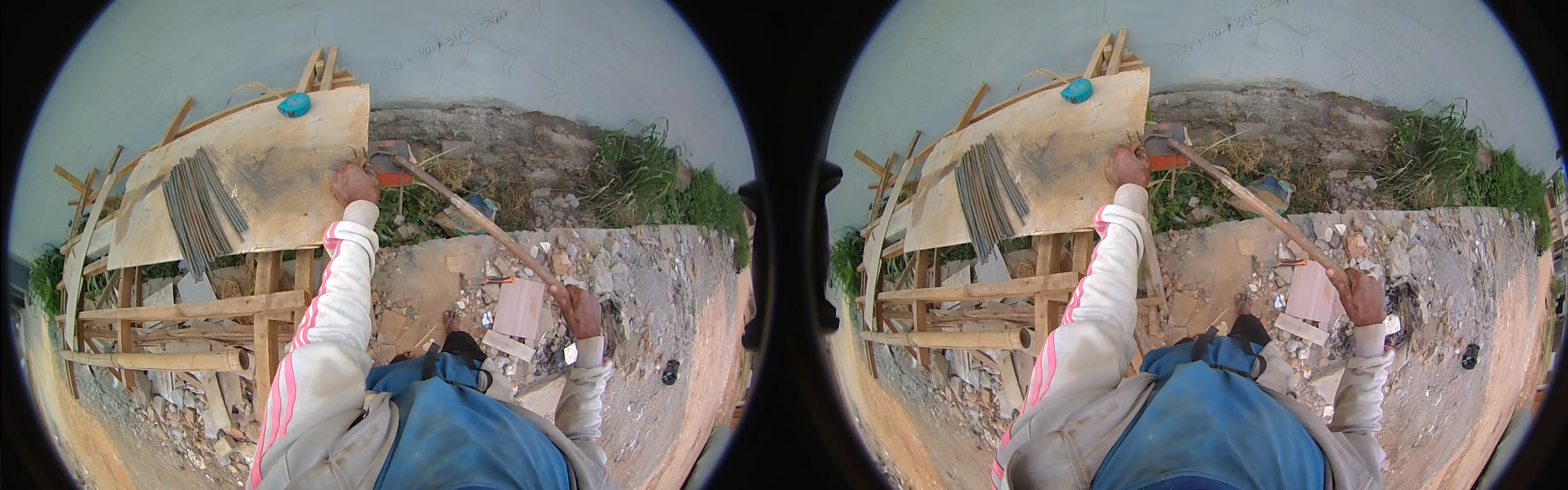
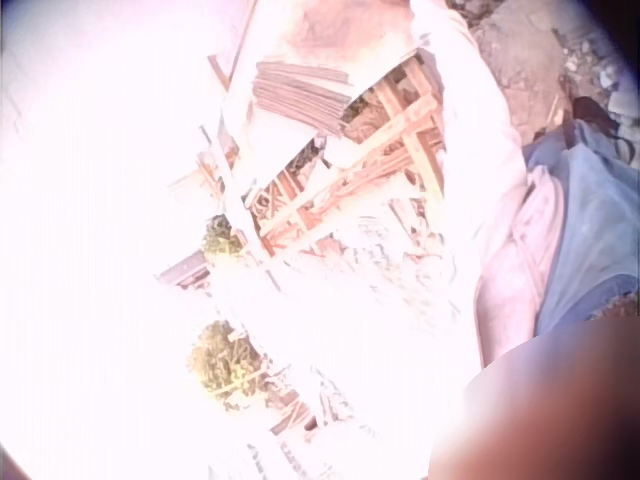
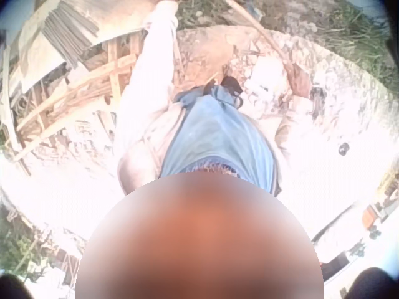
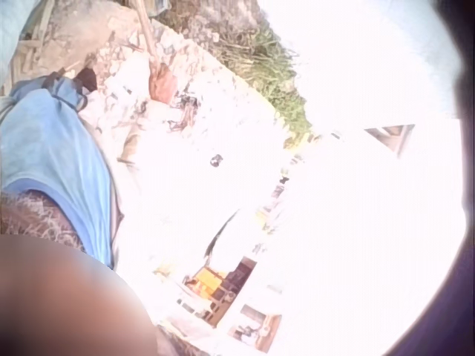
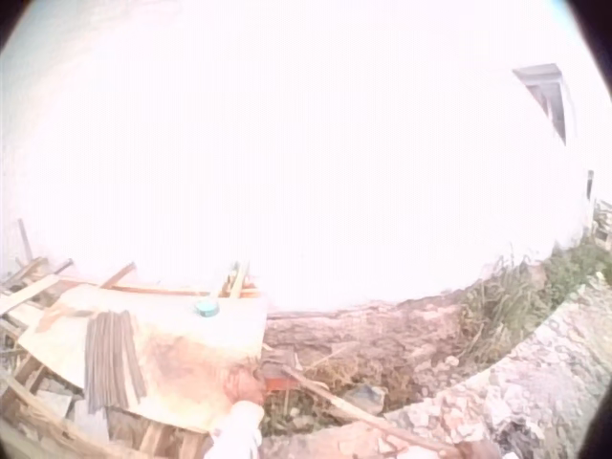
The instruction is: The person uses a manual metal cutter to cut thin metal rods into shorter pieces. They repeatedly pick up a rod, position it in the cutter, and squeeze the handles to sever the rod, then place the cut piece aside.
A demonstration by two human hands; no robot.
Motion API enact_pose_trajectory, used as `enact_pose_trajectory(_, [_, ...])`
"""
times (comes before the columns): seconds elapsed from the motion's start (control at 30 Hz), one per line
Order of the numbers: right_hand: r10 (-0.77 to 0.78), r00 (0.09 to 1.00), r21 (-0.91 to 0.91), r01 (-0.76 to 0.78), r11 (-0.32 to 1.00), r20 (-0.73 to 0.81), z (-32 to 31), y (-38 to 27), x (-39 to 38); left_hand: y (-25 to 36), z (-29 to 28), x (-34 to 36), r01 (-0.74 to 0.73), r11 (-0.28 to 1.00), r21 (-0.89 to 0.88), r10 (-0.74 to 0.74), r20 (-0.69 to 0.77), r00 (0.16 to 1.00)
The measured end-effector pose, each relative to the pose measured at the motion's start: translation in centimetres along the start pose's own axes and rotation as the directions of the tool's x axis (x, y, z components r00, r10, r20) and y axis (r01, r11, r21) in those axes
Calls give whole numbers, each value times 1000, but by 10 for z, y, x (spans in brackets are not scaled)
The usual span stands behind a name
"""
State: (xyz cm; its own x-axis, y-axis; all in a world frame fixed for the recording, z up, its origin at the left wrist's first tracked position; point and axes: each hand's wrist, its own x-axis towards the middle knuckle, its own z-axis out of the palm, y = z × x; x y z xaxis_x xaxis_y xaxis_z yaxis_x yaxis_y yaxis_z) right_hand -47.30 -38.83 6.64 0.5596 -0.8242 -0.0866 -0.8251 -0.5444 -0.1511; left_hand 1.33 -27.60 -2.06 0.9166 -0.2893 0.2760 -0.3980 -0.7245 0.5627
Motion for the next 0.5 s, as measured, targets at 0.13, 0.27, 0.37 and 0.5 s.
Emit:
enact_pose_trajectory(0.13, [-65,998,127,66,990,-13,36,17,13,-11,-6,6,-61,994,-89,67,76,995])
enact_pose_trajectory(0.27, [-82,997,239,77,968,12,74,34,24,-27,-25,14,-168,961,-219,222,247,943])
enact_pose_trajectory(0.37, [-119,993,264,120,957,-18,90,40,29,-22,-27,1,-288,956,-57,294,134,946])
enact_pose_trajectory(0.5, [-96,995,270,96,958,-13,97,44,30,-10,-17,-17,-302,898,321,301,53,952])
